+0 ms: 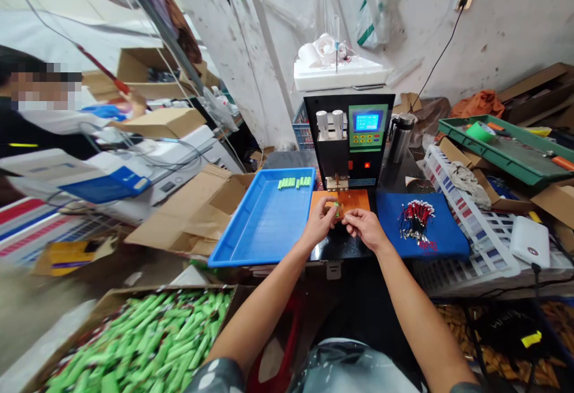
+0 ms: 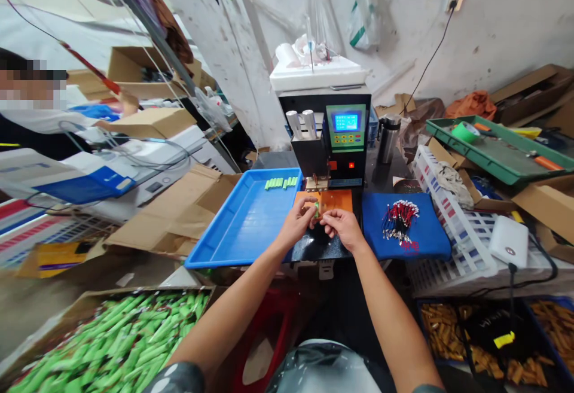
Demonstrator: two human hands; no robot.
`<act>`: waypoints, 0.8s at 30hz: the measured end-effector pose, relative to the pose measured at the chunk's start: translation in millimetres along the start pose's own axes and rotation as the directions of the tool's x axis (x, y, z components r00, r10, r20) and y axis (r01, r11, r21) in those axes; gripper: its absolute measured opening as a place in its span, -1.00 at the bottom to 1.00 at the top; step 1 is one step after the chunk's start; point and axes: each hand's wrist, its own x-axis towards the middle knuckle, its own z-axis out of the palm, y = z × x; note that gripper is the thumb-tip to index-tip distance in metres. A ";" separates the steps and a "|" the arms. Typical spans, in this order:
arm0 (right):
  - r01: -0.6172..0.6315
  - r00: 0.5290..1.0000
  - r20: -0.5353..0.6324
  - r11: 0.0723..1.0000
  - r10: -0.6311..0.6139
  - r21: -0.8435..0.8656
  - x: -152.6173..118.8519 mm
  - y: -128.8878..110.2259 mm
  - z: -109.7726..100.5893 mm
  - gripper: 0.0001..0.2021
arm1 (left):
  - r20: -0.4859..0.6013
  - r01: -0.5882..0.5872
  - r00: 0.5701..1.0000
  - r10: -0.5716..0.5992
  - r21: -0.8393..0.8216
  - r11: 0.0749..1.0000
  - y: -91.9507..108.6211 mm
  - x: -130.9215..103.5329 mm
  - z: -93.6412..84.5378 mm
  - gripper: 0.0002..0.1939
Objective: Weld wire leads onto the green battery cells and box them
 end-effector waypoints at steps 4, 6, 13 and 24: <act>-0.003 0.997 -0.072 0.993 0.012 0.115 9.5 -5.1 -0.6 -0.60 | 0.014 0.061 0.998 -0.060 -0.145 0.988 0.1 4.5 -2.0 -0.55; 0.014 0.995 -0.096 0.993 -0.002 0.120 15.2 -5.4 -0.5 -0.60 | 0.057 0.107 0.994 -0.096 -0.218 0.970 1.8 7.3 -4.6 -0.50; 0.093 0.980 -0.179 0.996 -0.093 -0.004 31.6 -5.5 0.3 -0.61 | 0.123 0.013 0.992 -0.012 -0.008 1.000 -2.4 16.4 -9.1 -0.52; 0.115 0.958 -0.247 0.983 -0.149 -0.146 50.9 -8.8 7.7 -0.69 | 0.085 -0.220 0.976 0.202 0.356 0.908 -18.5 39.1 -14.5 -0.73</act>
